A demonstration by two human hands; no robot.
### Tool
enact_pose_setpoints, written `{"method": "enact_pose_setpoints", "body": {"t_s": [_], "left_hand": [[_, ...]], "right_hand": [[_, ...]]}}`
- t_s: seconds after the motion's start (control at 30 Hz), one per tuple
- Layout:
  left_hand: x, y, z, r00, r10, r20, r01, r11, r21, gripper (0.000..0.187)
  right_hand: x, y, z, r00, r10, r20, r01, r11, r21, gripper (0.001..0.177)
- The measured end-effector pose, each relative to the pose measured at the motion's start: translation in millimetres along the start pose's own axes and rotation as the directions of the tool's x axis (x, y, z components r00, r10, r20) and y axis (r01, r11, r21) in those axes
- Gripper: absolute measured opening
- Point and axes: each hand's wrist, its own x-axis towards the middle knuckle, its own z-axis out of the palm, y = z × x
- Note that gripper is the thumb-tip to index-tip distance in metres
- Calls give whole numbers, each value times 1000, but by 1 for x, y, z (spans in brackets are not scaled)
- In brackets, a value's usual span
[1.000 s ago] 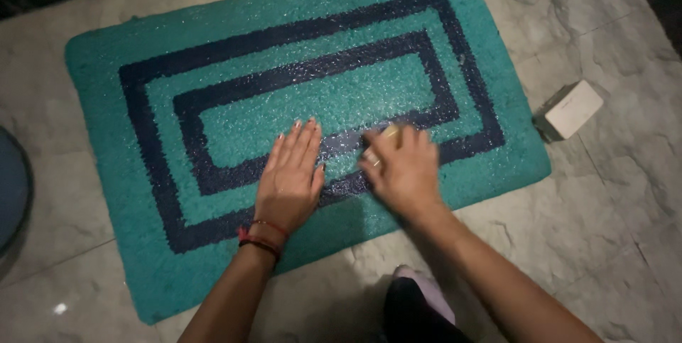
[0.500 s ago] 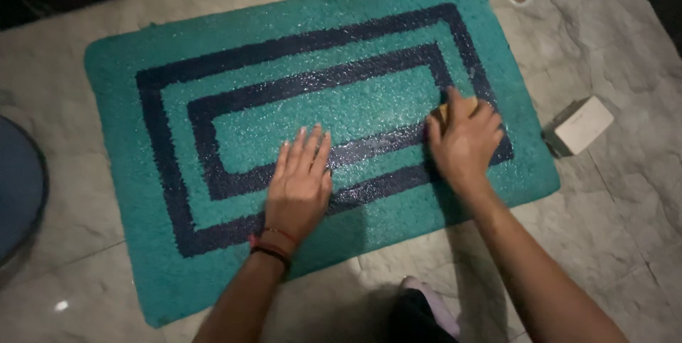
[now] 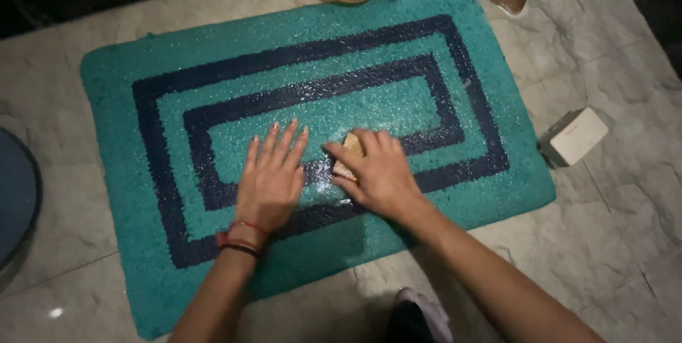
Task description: The person washes a turquoise and navy blue rectangular mat by hand using a bar of soap, a bucket of water, and a plastic mug.
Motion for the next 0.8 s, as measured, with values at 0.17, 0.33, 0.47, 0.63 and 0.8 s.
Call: {"method": "enact_pose_setpoints", "body": {"t_s": [0.17,0.33,0.47,0.63,0.8], "left_hand": [[1,-21,-5,999,-38,-21,39,999,34,63],[-4,-30,-7,981,-190,-49,193,979,66,63],[-8,-31,-3,945,-300,-132,307,951,35,65],[-7,-26,4,890,-415,-187,426,904,22,67],[-10,-22,10,829,-506,-238,522,853,5,69]], "right_hand": [[10,39,-5,978,204,-53,-208,975,-83,58],[16,84,-7,916,339,-213,-369,921,-123,61],[24,82,12,848,430,-310,-498,847,-187,64],[32,53,26,871,375,-316,-453,862,-226,66],[43,-4,33,945,222,-239,-260,955,-144,63]]}}
